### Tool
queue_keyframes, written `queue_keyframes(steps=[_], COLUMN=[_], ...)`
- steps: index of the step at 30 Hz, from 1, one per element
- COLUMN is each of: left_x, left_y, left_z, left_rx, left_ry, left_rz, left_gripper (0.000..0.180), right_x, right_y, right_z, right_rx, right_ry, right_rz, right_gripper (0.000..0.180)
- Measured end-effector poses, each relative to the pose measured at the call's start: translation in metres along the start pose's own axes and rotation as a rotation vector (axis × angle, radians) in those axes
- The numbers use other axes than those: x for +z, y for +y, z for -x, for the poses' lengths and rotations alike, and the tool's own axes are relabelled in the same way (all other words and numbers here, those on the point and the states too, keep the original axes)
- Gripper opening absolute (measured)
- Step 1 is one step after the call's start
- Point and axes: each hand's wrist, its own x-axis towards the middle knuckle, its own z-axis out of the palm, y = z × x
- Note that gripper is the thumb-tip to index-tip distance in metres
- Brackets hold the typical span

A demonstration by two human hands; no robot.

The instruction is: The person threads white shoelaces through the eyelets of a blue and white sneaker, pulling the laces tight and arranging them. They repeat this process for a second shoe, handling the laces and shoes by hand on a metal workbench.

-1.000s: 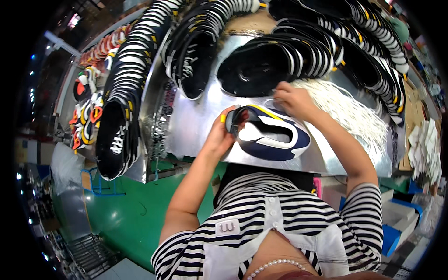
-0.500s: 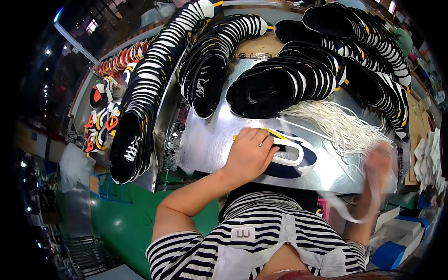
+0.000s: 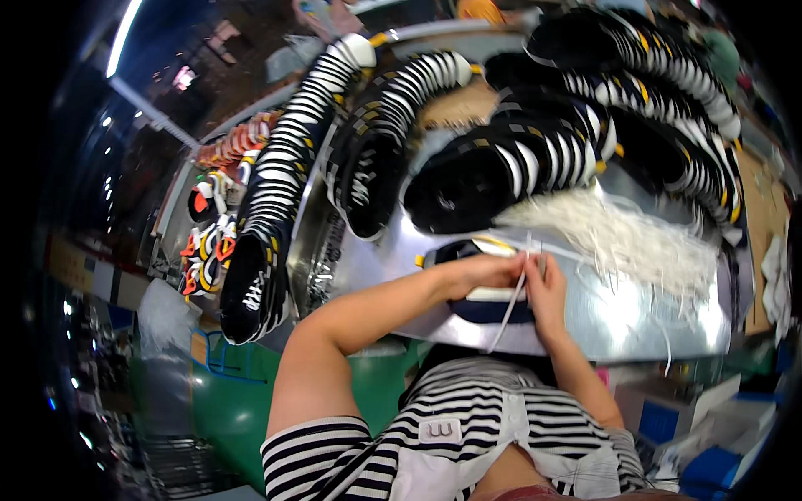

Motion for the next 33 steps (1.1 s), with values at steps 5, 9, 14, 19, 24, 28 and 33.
queue_keyframes(steps=[5, 9, 14, 19, 24, 28, 33], left_x=[0.034, 0.061, 0.058, 0.065, 0.071, 0.072, 0.072], left_y=[-0.016, 0.001, -0.018, -0.020, -0.019, -0.017, -0.019], left_z=[-0.002, 0.019, 0.019, 0.023, 0.026, 0.032, 0.034], left_rx=[0.140, 0.211, 0.371, 0.442, 0.511, 0.439, 0.408], left_ry=[0.200, 0.449, 0.457, 0.556, 0.667, 0.701, 0.725], left_rz=[0.387, 0.351, 0.243, 0.106, -0.037, -0.020, -0.173], left_gripper=[0.047, 0.053, 0.039, 0.026, 0.021, 0.022, 0.016], right_x=[-0.029, -0.036, -0.032, -0.030, -0.029, -0.028, -0.039], right_y=[-0.049, -0.044, -0.037, -0.044, -0.049, -0.059, -0.066], right_z=[0.015, 0.032, 0.037, 0.040, 0.045, 0.054, 0.047], right_rx=[0.056, 0.140, 0.172, 0.185, 0.169, -0.006, -0.044], right_ry=[-0.128, -0.178, -0.168, -0.201, -0.224, -0.139, -0.236], right_rz=[-0.284, -0.242, -0.218, -0.080, 0.073, 0.088, 0.252], right_gripper=[0.017, 0.015, 0.016, 0.016, 0.017, 0.017, 0.013])
